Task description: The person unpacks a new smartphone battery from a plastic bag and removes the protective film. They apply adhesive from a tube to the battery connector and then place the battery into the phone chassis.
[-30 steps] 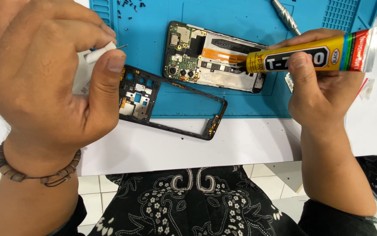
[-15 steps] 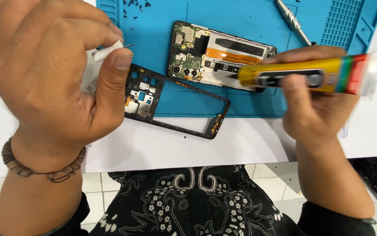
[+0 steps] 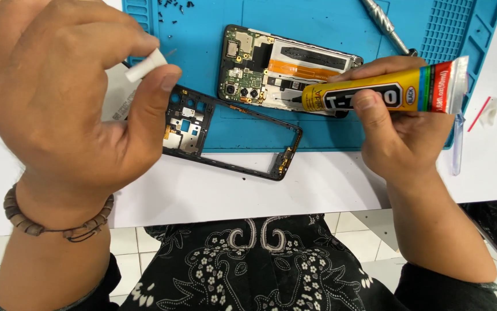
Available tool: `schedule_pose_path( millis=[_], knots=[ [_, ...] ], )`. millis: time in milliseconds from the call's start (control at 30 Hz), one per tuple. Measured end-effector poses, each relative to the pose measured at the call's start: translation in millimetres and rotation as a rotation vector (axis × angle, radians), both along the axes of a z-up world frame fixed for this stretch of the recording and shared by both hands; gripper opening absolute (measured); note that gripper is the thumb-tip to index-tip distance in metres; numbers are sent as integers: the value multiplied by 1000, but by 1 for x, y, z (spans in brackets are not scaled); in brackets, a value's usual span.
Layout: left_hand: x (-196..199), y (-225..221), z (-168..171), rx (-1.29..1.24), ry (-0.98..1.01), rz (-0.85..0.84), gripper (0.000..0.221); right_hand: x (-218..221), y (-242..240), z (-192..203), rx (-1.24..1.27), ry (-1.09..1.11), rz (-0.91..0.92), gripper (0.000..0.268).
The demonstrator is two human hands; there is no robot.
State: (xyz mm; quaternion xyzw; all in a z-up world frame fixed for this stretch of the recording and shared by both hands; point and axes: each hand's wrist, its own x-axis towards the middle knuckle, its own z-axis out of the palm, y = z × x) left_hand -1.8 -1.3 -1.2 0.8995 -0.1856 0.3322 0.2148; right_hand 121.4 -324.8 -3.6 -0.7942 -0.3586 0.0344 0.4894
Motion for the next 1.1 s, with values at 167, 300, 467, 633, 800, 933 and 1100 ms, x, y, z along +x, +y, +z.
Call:
schedule_pose_path(
  millis=[167,300,467,633,800,933,1100],
  knots=[
    [-1,0,0,27,0,8,23,1,-4,1,12,-8,6,24],
    [-1,0,-2,-24,1,15,10,1,-11,0,-1,5,-52,24],
    [0,-1,-3,-81,-7,-42,6,2,-21,-2,-27,-10,-88,21],
    [-2,-4,-3,-79,15,7,6,0,-27,-2,-38,-8,-112,21],
    [-1,-3,-2,-43,12,21,8,2,-34,-3,-32,15,-113,21],
    [1,-1,0,-25,-18,-38,19,1,-38,-3,-39,19,-133,21],
    [4,-48,12,-309,-22,-52,11,-7,-51,-5,417,289,-181,34]
  ],
)
